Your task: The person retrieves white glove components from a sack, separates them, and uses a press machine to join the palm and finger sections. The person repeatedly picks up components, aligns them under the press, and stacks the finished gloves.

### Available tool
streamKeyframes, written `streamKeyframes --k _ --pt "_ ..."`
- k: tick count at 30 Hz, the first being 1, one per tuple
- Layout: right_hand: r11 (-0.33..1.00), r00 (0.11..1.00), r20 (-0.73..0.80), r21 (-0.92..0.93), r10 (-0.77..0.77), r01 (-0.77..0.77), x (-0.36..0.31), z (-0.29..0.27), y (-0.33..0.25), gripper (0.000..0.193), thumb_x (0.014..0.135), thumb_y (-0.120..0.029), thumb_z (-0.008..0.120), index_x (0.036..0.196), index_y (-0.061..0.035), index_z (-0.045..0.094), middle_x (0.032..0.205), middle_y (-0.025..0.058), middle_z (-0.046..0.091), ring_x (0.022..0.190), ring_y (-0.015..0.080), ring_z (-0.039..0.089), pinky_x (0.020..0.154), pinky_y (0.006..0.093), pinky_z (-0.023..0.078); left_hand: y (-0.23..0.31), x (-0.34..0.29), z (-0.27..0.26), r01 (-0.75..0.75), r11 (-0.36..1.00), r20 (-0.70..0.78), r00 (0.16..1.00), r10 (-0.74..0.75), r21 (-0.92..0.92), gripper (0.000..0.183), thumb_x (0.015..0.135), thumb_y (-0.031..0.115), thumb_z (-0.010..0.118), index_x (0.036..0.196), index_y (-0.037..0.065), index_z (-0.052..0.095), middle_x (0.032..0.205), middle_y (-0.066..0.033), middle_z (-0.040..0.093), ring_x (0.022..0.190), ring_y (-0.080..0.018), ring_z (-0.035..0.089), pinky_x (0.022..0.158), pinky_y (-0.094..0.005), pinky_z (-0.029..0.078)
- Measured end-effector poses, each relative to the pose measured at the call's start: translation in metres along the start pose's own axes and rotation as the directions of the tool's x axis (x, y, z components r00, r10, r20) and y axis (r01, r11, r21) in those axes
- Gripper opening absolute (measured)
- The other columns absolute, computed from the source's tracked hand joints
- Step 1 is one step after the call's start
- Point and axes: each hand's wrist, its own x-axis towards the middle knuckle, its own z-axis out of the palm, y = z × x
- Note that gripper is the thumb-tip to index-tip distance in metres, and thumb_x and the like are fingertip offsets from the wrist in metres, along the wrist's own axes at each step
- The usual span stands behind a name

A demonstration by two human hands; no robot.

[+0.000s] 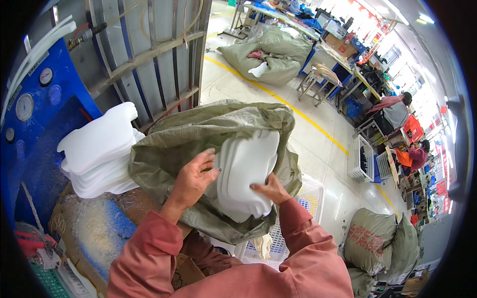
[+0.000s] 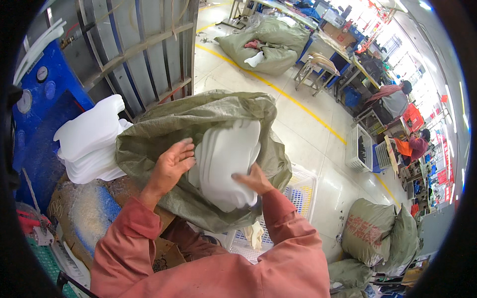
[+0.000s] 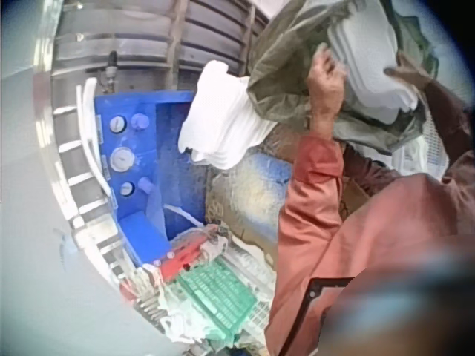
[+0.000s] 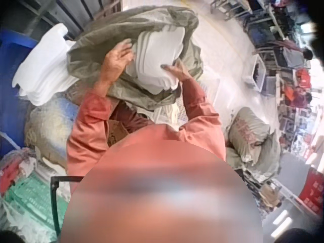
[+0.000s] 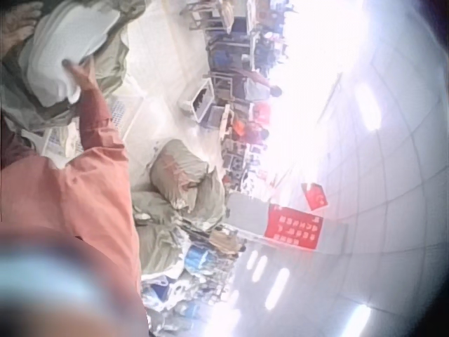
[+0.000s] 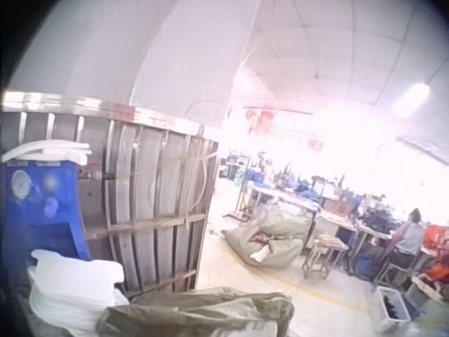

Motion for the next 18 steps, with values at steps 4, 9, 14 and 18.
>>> streamKeyframes --k 4,9,14,18 --pt "0.999 0.984 0.179 0.031 0.016 -0.022 -0.055 0.011 -0.020 0.080 0.082 -0.018 0.082 0.150 0.0024 0.045 0.135 0.0134 0.064 0.125 0.0221 0.061 0.109 0.0380 0.048 0.007 -0.041 0.008 0.098 0.967 0.032 0.995 -0.094 -0.233 0.104 0.090 0.022 0.080 0.165 -0.003 0.013 0.163 -0.0264 0.033 0.150 -0.0309 0.036 0.121 -0.0437 0.036" --pt "0.968 0.976 0.121 -0.158 -0.180 0.197 -0.115 0.042 -0.064 0.086 0.081 -0.021 0.082 0.152 0.0022 0.041 0.132 0.0196 0.065 0.123 0.0299 0.064 0.107 0.0408 0.049 -0.022 -0.108 0.034 0.085 0.954 0.003 0.996 -0.088 -0.286 0.100 0.086 0.018 0.082 0.163 0.000 0.021 0.152 -0.0179 0.047 0.139 -0.0281 0.049 0.117 -0.0439 0.041" --pt "0.902 0.968 0.100 -0.353 -0.228 0.249 -0.149 0.078 -0.113 0.089 0.080 -0.023 0.082 0.155 -0.0020 0.038 0.134 0.0267 0.063 0.125 0.0417 0.062 0.104 0.0449 0.051 -0.063 -0.151 0.027 0.028 0.837 -0.081 0.993 -0.086 -0.547 0.091 0.083 0.017 0.082 0.158 0.002 0.032 0.147 -0.0140 0.052 0.136 -0.0271 0.052 0.114 -0.0429 0.044" --pt "0.803 0.920 0.231 -0.452 -0.315 0.388 -0.171 0.108 -0.136 0.092 0.079 -0.023 0.082 0.156 -0.0045 0.036 0.138 0.0277 0.061 0.127 0.0457 0.059 0.103 0.0467 0.051 -0.096 -0.166 0.012 -0.021 0.791 -0.102 0.993 -0.053 -0.611 0.092 0.085 0.029 0.084 0.157 0.001 0.034 0.148 -0.0135 0.053 0.136 -0.0272 0.053 0.115 -0.0434 0.045"
